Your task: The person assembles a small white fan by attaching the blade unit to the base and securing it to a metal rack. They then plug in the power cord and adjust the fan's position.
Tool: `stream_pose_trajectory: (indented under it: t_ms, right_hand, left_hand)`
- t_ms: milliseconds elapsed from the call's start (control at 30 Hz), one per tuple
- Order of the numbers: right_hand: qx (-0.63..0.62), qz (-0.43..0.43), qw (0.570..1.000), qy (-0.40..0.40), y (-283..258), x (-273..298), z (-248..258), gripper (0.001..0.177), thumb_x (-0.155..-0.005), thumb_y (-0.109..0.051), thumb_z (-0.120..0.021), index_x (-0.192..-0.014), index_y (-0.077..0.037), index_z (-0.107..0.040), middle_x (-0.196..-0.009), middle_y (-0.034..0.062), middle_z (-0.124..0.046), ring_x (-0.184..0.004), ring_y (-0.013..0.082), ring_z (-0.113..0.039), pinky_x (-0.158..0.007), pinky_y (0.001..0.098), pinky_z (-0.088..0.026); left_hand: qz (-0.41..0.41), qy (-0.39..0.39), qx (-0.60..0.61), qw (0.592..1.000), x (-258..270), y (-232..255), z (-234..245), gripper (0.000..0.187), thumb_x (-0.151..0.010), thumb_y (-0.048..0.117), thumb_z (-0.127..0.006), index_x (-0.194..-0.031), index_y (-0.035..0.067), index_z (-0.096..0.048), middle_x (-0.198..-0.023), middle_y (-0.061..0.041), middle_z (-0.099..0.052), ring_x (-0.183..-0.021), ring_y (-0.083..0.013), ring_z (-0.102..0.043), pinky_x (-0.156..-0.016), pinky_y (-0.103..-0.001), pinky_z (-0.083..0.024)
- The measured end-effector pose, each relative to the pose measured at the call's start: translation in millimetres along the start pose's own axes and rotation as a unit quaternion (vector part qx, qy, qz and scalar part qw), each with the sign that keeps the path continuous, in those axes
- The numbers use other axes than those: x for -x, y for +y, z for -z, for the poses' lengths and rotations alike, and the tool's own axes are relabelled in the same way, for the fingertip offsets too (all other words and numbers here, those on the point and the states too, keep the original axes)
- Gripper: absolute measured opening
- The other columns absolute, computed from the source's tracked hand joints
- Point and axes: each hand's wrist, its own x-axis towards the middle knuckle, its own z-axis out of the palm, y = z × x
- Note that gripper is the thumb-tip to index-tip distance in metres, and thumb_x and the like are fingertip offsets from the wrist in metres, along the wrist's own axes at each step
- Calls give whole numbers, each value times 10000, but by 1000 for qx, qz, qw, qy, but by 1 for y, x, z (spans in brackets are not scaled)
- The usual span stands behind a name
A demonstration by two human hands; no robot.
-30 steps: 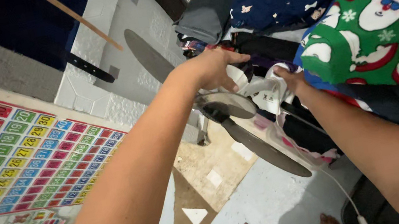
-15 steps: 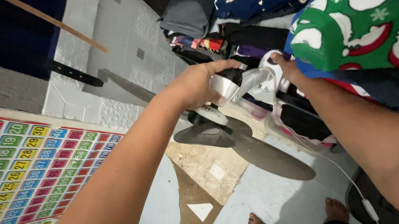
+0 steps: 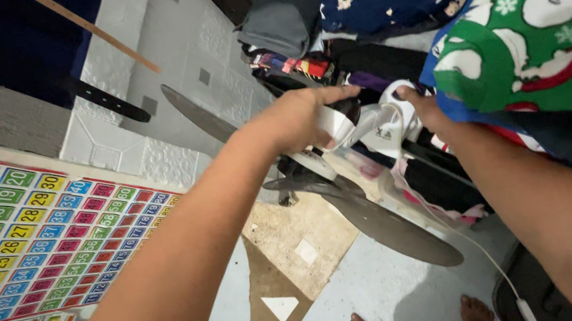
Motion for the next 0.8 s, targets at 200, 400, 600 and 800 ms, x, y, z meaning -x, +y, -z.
stream_pose_trajectory:
  t_ms: [200,400,600,800]
  right_hand:
    - [-96,-85,990,-67,-11,7,4,1227,-720,-746,-683,-1616,-57,-206,-1643,224,-293,-1496,392,-326,-1166,521,-309]
    - [-102,5,995,21,21,-18,-28,1123,-766,-738,-701,-1560,-18,-367,-1592,217,-429,-1467,350,-411,-1192,439,-341]
    - [-187,10,981,46,30,-32,-35,1040,-864,-768,-572,-1598,-56,-387,-1665,154,-390,-1530,301,-359,-1247,419,-276]
    - [-16,-70,996,47,-13,-18,-17,1164,-803,-790,-656,-1612,-44,-275,-1668,221,-252,-1536,406,-222,-1231,486,-216]
  left_hand:
    - [-5,-4,4,1000,-6,-8,0,957,-648,59,-871,-1480,371,-515,-1210,-112,-747,-1048,-259,-729,-942,-346,-548]
    - [-28,11,-68,997,-12,2,3,893,-681,151,-905,-1466,343,-527,-1215,-164,-716,-1088,-322,-685,-973,-376,-516]
    - [29,-32,-15,999,-15,-1,5,894,-695,174,-840,-1498,361,-494,-1188,-169,-738,-1006,-357,-754,-910,-392,-576]
    - [-53,6,-61,997,-23,-12,-3,914,-667,174,-893,-1490,264,-505,-1253,-201,-693,-1139,-344,-680,-1001,-376,-510]
